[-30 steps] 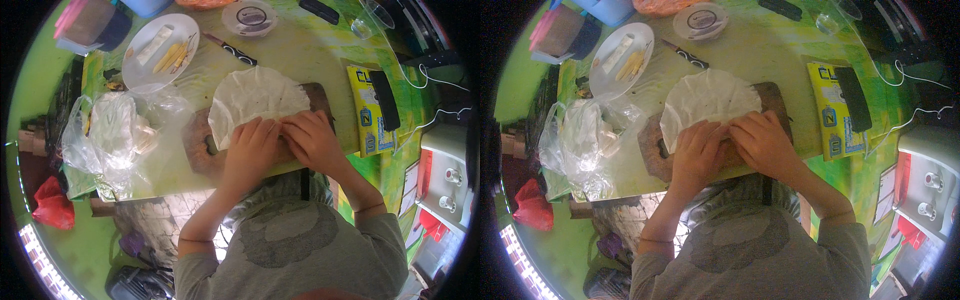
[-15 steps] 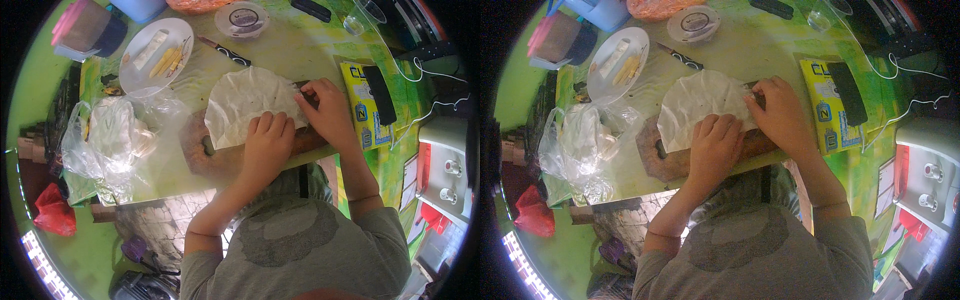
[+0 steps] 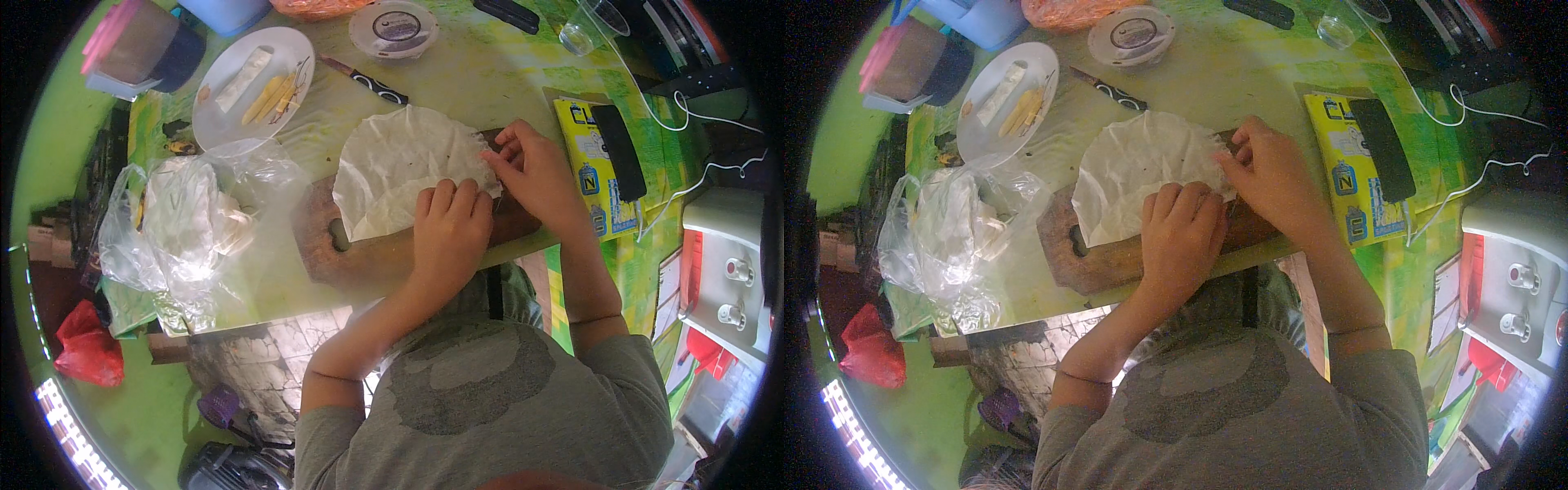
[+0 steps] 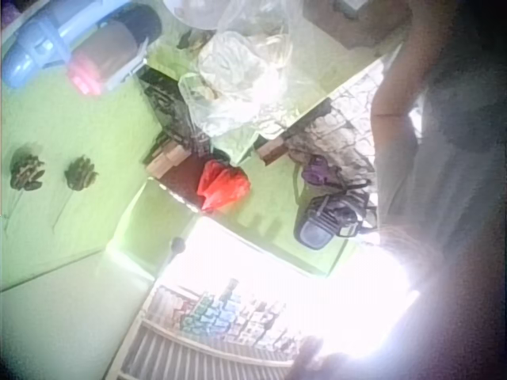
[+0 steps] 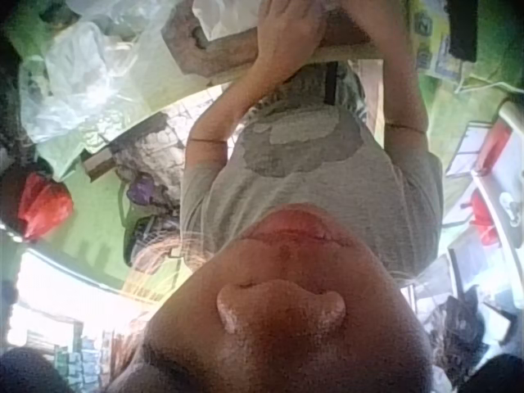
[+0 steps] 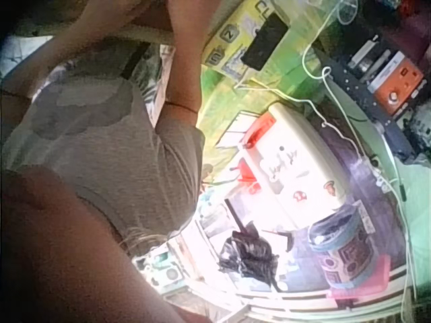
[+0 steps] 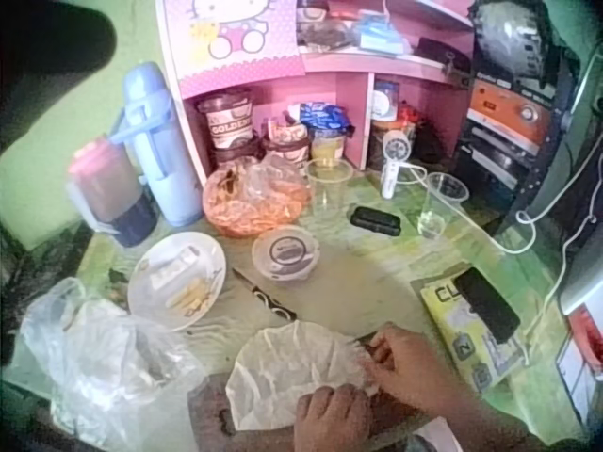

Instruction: The person places yellow sticks onto a thin white sheet, adds a dark granular filling from a container using a spoon, and folds the sheet to enclose the filling. The process is repeated to form multiple wrapped units on a cluttered table.

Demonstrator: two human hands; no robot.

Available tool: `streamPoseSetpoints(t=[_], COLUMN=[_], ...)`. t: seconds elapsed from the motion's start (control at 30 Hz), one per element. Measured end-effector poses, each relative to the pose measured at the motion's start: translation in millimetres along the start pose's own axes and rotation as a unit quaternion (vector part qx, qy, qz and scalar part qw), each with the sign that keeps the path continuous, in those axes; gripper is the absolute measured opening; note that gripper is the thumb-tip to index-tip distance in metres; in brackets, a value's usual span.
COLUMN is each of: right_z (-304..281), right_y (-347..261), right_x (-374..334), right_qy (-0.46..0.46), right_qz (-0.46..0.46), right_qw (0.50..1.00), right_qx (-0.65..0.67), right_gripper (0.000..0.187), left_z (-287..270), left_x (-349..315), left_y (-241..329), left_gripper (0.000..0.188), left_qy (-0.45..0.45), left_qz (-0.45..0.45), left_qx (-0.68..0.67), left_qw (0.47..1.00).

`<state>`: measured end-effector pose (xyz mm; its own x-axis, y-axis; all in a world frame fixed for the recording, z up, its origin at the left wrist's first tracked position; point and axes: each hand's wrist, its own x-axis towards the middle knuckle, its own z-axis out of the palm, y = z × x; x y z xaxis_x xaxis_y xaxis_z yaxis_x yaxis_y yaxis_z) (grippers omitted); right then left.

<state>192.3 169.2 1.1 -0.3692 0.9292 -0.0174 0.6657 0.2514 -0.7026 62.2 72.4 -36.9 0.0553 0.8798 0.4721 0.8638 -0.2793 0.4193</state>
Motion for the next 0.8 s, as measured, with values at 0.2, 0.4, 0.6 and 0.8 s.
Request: streamPoseSetpoints(t=[0.2,0.4,0.6,0.8], right_z=[-3,-1,0,6], right_y=[3,6,8,-3], right_x=[0,2,5,16], right_qy=[-0.023,-0.008,-0.036,-0.028], right_qz=[0.026,0.014,0.039,0.016], right_qw=[0.999,1.0,0.997,0.999], right_qx=[-0.011,0.001,0.048,0.042], right_gripper=[0.027,0.033,0.036,0.035], left_z=[-5,-3,-6,-6], left_x=[3,1,0,-2], left_y=[3,0,-2,-3], left_gripper=[0.015,0.016,0.02,0.021], left_qy=[0.047,0.066,0.067,0.062], left_qz=[-0.053,-0.063,-0.079,-0.088], left_qx=[-0.058,-0.084,-0.104,-0.108], left_qw=[0.996,0.992,0.989,0.988])
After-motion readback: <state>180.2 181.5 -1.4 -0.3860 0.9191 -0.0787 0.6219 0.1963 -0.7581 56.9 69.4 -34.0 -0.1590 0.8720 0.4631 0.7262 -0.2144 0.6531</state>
